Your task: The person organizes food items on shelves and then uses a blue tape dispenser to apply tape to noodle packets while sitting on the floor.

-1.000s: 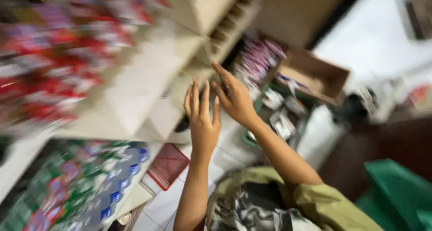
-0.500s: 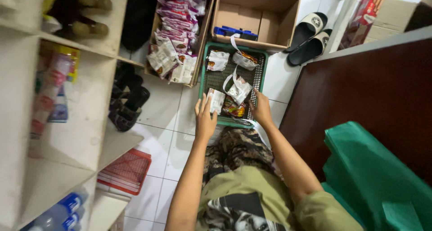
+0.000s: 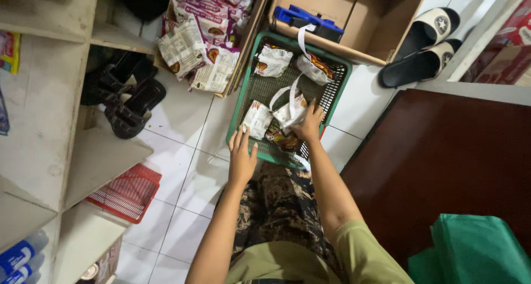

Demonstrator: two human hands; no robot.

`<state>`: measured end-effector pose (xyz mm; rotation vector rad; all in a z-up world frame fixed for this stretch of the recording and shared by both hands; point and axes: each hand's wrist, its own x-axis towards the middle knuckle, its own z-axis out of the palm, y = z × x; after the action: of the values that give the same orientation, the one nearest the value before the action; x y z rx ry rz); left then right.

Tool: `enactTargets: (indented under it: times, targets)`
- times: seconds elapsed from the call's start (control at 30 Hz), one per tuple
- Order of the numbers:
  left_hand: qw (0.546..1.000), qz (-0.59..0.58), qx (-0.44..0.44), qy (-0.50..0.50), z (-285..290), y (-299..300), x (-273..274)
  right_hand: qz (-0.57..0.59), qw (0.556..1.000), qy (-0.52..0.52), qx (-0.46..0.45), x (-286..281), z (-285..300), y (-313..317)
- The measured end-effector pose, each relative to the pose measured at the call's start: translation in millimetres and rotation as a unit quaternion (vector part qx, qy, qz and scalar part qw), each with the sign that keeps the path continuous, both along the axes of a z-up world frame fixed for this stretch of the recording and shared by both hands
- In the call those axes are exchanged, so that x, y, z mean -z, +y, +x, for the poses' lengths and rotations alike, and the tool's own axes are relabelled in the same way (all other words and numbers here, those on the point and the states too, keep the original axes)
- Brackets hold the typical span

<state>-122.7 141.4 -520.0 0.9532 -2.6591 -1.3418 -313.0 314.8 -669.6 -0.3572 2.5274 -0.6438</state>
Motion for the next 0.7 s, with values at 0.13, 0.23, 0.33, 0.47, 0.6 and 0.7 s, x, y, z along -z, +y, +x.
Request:
enactTargets:
  times: [0.13, 0.23, 0.33, 0.47, 0.6, 0.7]
  targets:
    - [0.999, -0.007, 0.007, -0.03, 1, 11, 2, 0.074, 0.995, -0.058, 0.029, -24, 13, -4]
    - [1.0, 0.0, 0.01, -0.024, -9, 15, -6, -0.077, 0.981, -0.166, 0.068, -59, 20, 0]
    - [0.999, 0.045, -0.019, 0.007, -25, 13, -31, -0.209, 0.947, -0.175, 0.169, -115, 35, -1]
    - [0.98, 0.17, -0.099, 0.025, -51, -6, -55, -0.286, 0.879, -0.321, 0.206, -198, 29, -8]
    - [0.933, 0.337, -0.127, 0.0, -54, -28, -64, -0.39, 0.828, -0.386, 0.12, -214, 4, -9]
    - [0.887, 0.408, -0.192, 0.098, -60, -44, -74, -0.346, 0.895, -0.235, 0.155, -177, -33, -10]
